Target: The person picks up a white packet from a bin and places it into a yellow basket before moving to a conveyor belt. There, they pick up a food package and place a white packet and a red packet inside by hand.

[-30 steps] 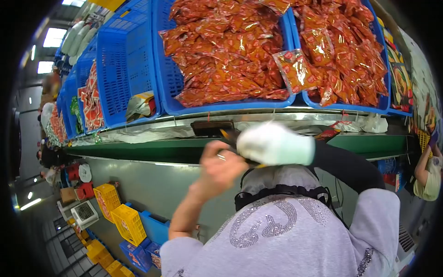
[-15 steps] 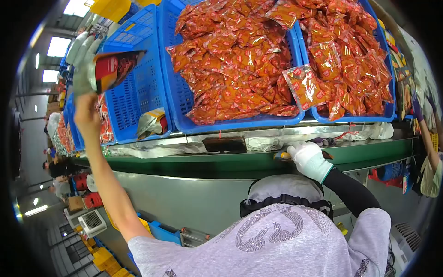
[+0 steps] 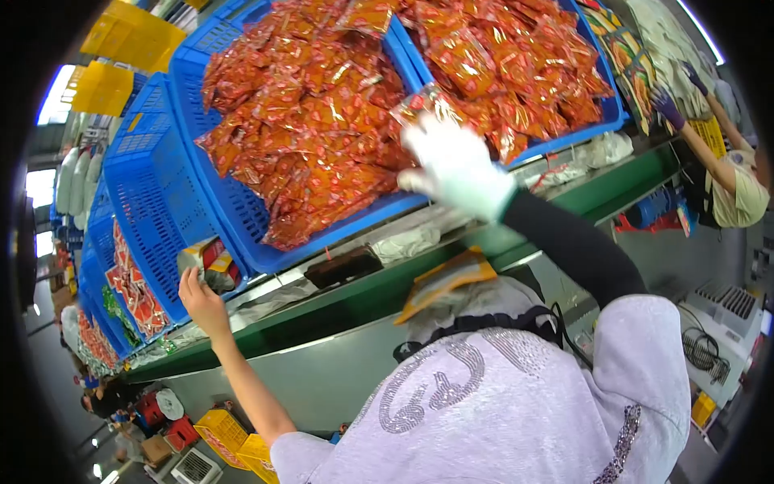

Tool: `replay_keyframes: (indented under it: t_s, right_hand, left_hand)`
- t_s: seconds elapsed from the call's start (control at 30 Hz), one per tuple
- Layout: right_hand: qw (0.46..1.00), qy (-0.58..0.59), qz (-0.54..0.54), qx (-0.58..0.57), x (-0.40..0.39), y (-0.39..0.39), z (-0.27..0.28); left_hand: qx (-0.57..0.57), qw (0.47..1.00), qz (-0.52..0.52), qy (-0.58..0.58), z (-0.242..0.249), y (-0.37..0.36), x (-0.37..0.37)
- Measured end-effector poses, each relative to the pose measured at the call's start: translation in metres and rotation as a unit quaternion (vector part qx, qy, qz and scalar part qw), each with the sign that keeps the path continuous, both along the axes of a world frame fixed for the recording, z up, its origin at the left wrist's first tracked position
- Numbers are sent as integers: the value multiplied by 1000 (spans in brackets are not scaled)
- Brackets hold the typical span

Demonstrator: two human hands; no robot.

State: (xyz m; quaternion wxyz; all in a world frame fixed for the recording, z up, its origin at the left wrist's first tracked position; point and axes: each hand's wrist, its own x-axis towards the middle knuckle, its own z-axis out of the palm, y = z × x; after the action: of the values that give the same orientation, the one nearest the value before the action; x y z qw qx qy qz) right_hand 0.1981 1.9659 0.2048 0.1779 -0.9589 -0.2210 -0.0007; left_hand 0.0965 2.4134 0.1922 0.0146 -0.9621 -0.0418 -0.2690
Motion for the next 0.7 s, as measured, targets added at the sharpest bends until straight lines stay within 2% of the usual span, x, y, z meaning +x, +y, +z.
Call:
replay_keyframes:
  t_s: [0.07, 0.1, 0.13, 0.17, 0.2, 0.23, 0.27, 0.33, 0.4, 0.43, 0.47, 0.5, 0.53, 0.57, 0.67, 0.7]
  right_hand:
    - [982, -121, -89, -111, 27, -7, -38]
    - [982, -99, -103, -121, 34, -12, -51]
    - [981, -83, -116, -130, 39, -15, -62]
    - [982, -124, -117, -77, 38, -15, -74]
    - [983, -122, -114, -77, 44, -19, -76]
    - [987, -109, -114, -13, 50, -26, -76]
    - [988, -92, -116, 51, 50, -32, -74]
    - [976, -151, -101, 123, 44, -38, -49]
    - [974, -46, -81, 208, 20, -30, -14]
    - [965, -135, 22, 222, 15, -25, -14]
    - [928, 154, -18, 338, -10, -8, 21]
    - [934, 128, 37, 332, -18, 2, 9]
    - [884, 311, 44, 345, -29, 11, 32]
    - [863, 358, 61, 351, -35, 22, 30]
    - [809, 446, 95, 371, -49, 52, 17]
    - [787, 485, 117, 364, -51, 62, 17]
  left_hand:
    - [-235, 961, -129, 68, 15, -83, -23]
    - [-263, 936, -192, 131, 7, -123, -42]
    - [-331, 877, -270, 222, 11, -161, -50]
    - [-358, 850, -283, 264, -2, -188, -67]
    - [-355, 838, -301, 286, -5, -209, -75]
    - [-384, 824, -297, 293, -13, -223, -82]
    - [-361, 838, -297, 282, -17, -230, -84]
    - [-299, 876, -285, 249, -19, -234, -80]
    - [-323, 879, -250, 247, -30, -230, -78]
    - [-345, 879, -218, 247, -37, -227, -77]
    - [-343, 881, -214, 245, -43, -223, -77]
    - [-305, 901, -214, 221, -50, -220, -77]
    - [-266, 919, -212, 197, -51, -217, -77]
    - [-221, 938, -224, 143, -49, -216, -75]
    - [-192, 945, -246, 95, -42, -214, -89]
    - [-218, 937, -266, 58, -45, -215, -95]
